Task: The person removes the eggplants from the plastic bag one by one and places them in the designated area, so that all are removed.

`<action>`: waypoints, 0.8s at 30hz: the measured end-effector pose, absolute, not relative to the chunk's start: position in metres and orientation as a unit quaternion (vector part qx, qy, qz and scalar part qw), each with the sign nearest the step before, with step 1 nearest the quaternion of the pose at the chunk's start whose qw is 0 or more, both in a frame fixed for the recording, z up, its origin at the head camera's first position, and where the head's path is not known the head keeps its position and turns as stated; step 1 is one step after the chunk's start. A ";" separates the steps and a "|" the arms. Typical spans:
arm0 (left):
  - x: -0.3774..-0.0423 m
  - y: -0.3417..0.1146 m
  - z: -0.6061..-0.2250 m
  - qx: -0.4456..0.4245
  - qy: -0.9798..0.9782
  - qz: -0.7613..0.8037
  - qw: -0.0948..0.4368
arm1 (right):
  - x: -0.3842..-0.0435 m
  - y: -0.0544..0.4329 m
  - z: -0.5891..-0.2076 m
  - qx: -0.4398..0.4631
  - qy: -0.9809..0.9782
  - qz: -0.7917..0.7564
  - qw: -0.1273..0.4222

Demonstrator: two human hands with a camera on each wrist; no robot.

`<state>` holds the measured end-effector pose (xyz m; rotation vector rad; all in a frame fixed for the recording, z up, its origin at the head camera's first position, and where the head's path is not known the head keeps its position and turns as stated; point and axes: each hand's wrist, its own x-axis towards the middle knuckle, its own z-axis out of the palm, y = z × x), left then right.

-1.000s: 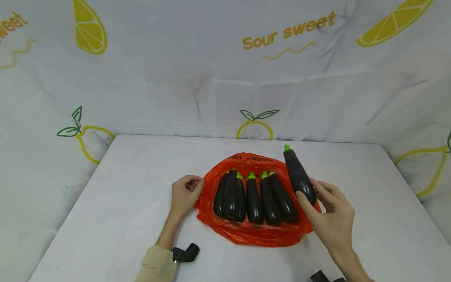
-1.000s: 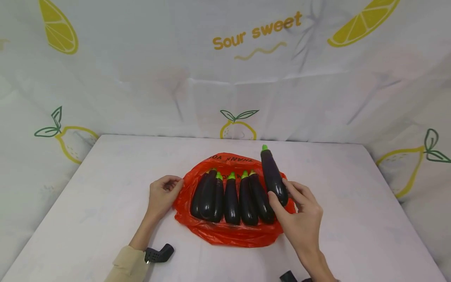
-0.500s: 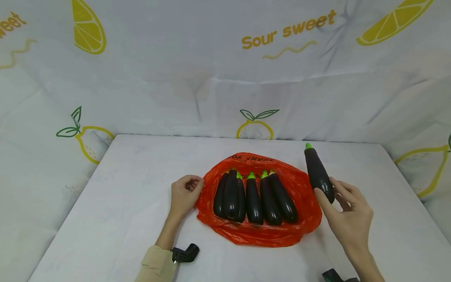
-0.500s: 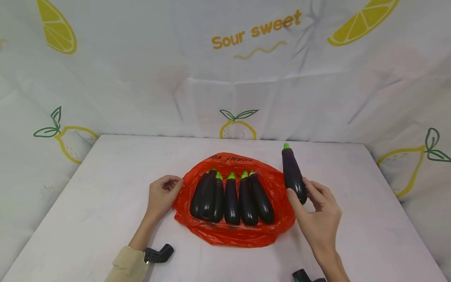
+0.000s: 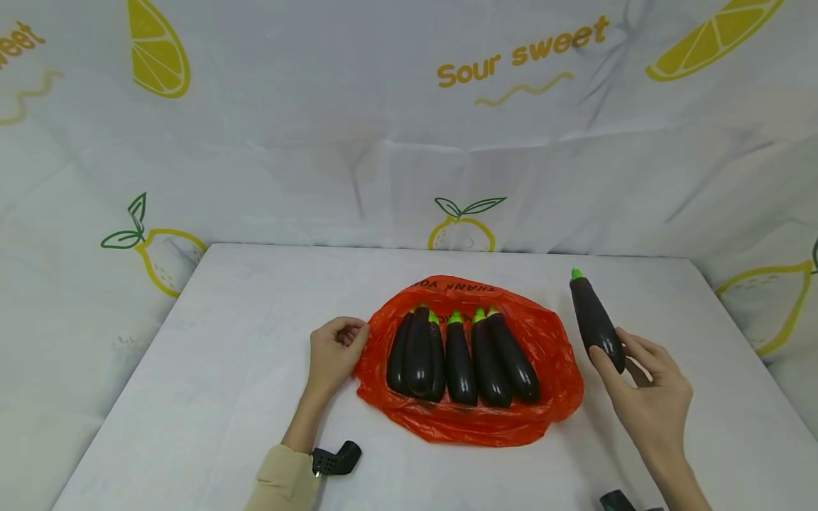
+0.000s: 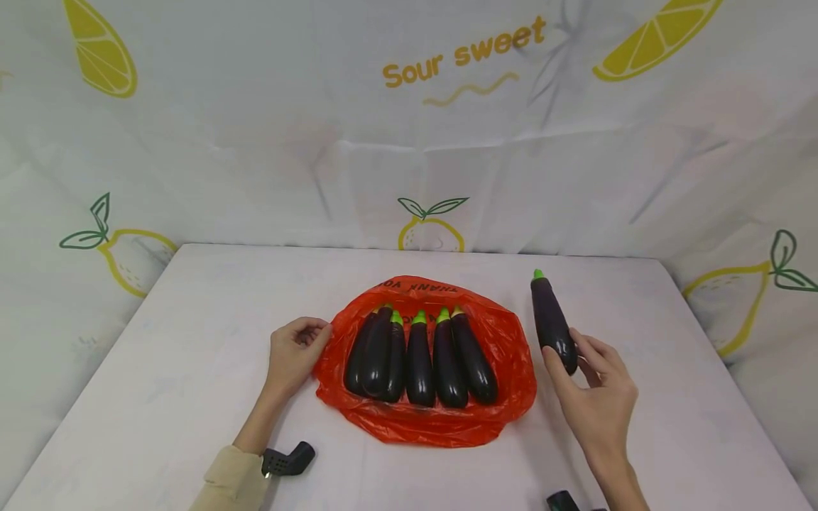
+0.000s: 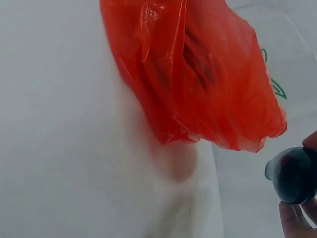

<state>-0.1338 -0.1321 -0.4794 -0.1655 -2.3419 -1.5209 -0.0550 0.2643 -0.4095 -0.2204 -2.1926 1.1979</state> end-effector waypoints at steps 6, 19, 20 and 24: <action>-0.133 -0.132 -0.479 -0.059 -0.826 -0.534 0.171 | -0.054 0.271 -0.419 -0.111 -0.843 0.445 0.282; -0.134 -0.131 -0.479 -0.058 -0.825 -0.538 0.166 | -0.052 0.279 -0.436 -0.149 -0.861 0.442 0.204; -0.134 -0.132 -0.479 -0.058 -0.824 -0.538 0.166 | -0.052 0.280 -0.436 -0.150 -0.862 0.441 0.200; -0.133 -0.132 -0.479 -0.057 -0.825 -0.538 0.167 | -0.053 0.282 -0.440 -0.154 -0.868 0.435 0.182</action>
